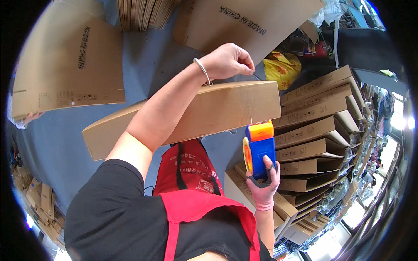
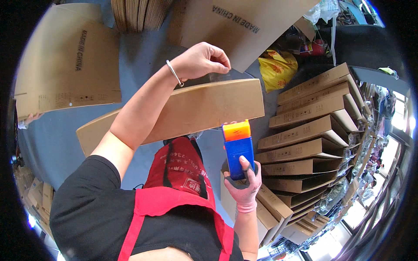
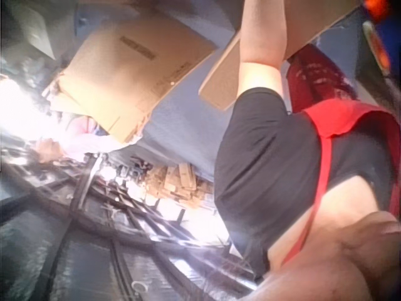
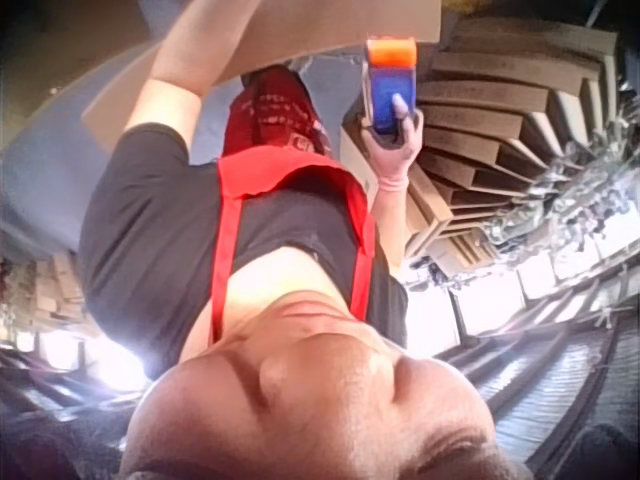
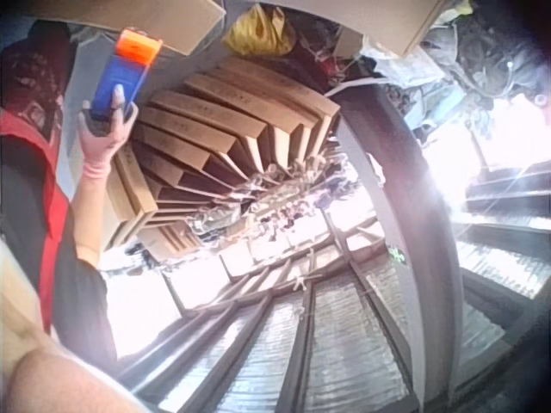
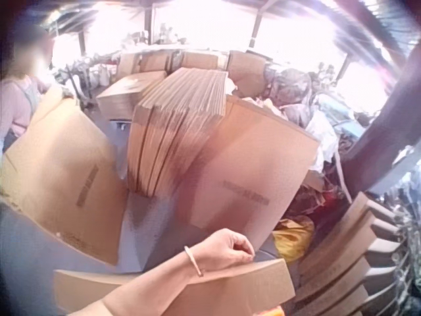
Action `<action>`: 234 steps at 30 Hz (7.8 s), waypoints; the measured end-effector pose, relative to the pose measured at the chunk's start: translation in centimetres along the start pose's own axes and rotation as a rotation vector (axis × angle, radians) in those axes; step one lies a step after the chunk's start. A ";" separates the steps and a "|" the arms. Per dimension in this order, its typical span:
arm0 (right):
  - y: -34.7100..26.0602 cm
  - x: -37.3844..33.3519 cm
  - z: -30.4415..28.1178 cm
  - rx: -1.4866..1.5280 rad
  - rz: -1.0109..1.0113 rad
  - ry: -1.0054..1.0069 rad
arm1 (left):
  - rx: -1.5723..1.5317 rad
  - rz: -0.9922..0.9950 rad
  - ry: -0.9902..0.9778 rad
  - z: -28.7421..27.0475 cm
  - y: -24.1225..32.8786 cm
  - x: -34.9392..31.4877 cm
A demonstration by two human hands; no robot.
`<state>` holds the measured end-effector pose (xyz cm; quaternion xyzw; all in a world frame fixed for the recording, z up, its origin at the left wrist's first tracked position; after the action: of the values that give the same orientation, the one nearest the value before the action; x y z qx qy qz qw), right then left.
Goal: The person repeatedly picks up flat cardboard sheets, folds them into box shapes, and seals the seams with a handheld tape dispenser. The finished boxes are placed into a stack on the floor. The process is repeated multiple times.
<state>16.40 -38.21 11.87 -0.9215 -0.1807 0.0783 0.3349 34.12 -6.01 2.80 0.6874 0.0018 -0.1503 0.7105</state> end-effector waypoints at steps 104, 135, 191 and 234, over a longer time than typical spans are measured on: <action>18.8 30.1 -9.4 -0.205 -0.882 -1.168 | 1.147 0.183 0.897 19.2 4.5 -4.6; 15.1 28.8 -9.7 0.004 -0.798 -1.069 | 0.828 -0.509 0.853 16.2 2.1 -6.9; -8.5 -5.2 2.4 0.115 0.142 0.075 | -0.551 -0.501 -0.293 8.1 1.7 -13.6; -14.3 -10.4 19.1 0.153 0.230 -0.023 | 0.085 -0.678 -0.350 -12.7 -8.5 -21.7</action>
<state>-2.30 -20.84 6.80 -0.9069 -0.0713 0.1400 0.3909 14.13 10.93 -1.70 0.6408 0.1014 -0.4916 0.5809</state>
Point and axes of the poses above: each hand's wrist, its own x-axis towards the middle knuckle, its own z-axis out of the palm, y = z × x, the point moved 3 cm from there along x, towards the middle knuckle, and after that the axes turned 4 degrees about -x, right-handed, at the moved point
